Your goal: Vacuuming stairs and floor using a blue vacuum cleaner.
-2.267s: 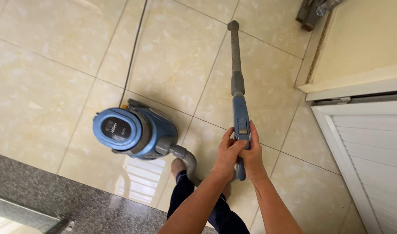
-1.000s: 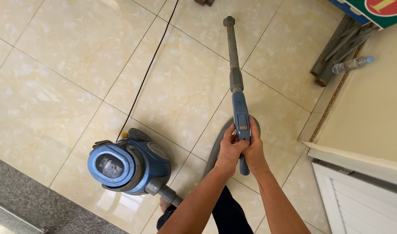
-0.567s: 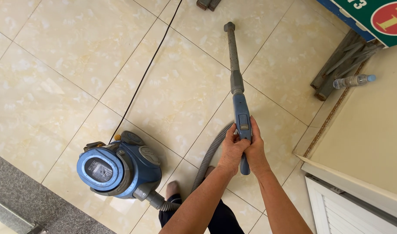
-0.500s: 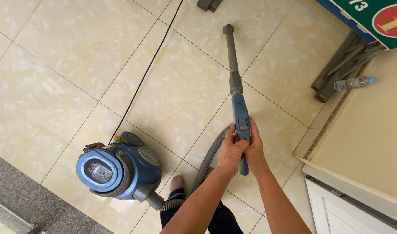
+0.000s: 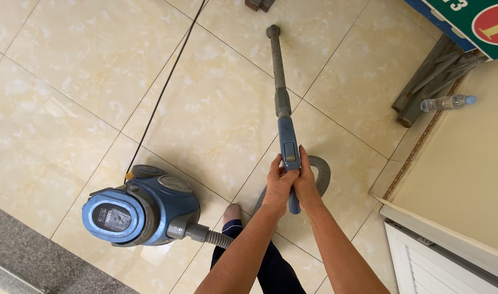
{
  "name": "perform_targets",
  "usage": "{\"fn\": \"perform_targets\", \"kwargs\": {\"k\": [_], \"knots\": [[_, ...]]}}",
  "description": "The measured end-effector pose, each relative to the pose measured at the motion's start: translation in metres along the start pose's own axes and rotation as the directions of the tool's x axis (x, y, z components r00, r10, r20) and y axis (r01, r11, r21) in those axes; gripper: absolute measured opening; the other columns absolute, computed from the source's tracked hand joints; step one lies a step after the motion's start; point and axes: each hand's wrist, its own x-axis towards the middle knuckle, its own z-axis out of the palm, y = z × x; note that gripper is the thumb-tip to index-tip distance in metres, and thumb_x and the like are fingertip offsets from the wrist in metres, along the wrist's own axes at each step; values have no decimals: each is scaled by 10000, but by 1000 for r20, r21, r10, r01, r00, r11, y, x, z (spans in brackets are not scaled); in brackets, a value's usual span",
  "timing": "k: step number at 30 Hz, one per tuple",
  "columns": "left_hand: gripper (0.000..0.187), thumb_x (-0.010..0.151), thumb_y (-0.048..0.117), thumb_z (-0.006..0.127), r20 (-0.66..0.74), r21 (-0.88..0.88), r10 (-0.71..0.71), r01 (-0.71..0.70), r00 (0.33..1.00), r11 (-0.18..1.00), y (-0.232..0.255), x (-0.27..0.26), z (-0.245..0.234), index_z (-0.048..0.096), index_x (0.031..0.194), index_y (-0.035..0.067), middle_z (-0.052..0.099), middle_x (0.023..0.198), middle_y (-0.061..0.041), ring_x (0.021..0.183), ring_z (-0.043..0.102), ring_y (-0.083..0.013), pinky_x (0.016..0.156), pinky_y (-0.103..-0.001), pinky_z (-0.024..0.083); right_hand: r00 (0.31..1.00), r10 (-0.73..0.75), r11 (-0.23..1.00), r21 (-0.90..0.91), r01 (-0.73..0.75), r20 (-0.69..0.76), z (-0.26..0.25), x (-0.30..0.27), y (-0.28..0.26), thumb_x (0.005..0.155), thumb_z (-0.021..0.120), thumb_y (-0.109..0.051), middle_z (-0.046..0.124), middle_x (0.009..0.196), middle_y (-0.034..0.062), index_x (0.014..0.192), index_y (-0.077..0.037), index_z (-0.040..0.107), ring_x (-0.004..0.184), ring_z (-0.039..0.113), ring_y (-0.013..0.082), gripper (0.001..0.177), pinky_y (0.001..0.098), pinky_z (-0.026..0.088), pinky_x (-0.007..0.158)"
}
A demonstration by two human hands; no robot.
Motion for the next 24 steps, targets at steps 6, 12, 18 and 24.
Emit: {"fn": "perform_targets", "kwargs": {"k": [6, 12, 18, 24], "knots": [[925, 840, 364, 703, 8, 17, 12, -12, 1000, 1000, -17, 4, -25, 239, 1609, 143, 566, 1292, -103, 1307, 522, -268, 1136, -428, 373, 986, 168, 957, 238, -165, 5, 8, 14, 10, 829, 627, -103, 637, 1062, 72, 1599, -137, 277, 874, 646, 162, 846, 307, 571, 706], [839, 852, 388, 643, 19, 110, -45, 42, 999, 993, -1, -19, -30, 306, 1587, 164, 454, 1422, -81, 1399, 433, -266, 1130, -446, 378, 979, 203, 928, 326, -181, -35, 29, 8, 7, 782, 670, -103, 609, 983, 67, 1512, -99, 360, 795, 656, 154, 793, 328, 596, 692], [728, 867, 349, 618, 21, 218, -78, 72, 997, 973, 8, -20, -43, 400, 1531, 147, 392, 1412, -118, 1350, 459, -282, 1091, -431, 439, 978, 209, 905, 384, -185, -21, 37, 15, 19, 786, 650, -96, 590, 854, 57, 1329, -84, 554, 711, 606, 164, 552, 322, 562, 628], [698, 857, 316, 616, 9, 204, -46, 43, 999, 978, 17, -9, -61, 434, 1507, 139, 408, 1358, -74, 1253, 484, -216, 1049, -389, 437, 980, 194, 924, 342, -170, -36, 62, 29, 12, 783, 639, -70, 601, 852, 45, 1165, -55, 585, 697, 614, 143, 386, 298, 564, 601]]}}
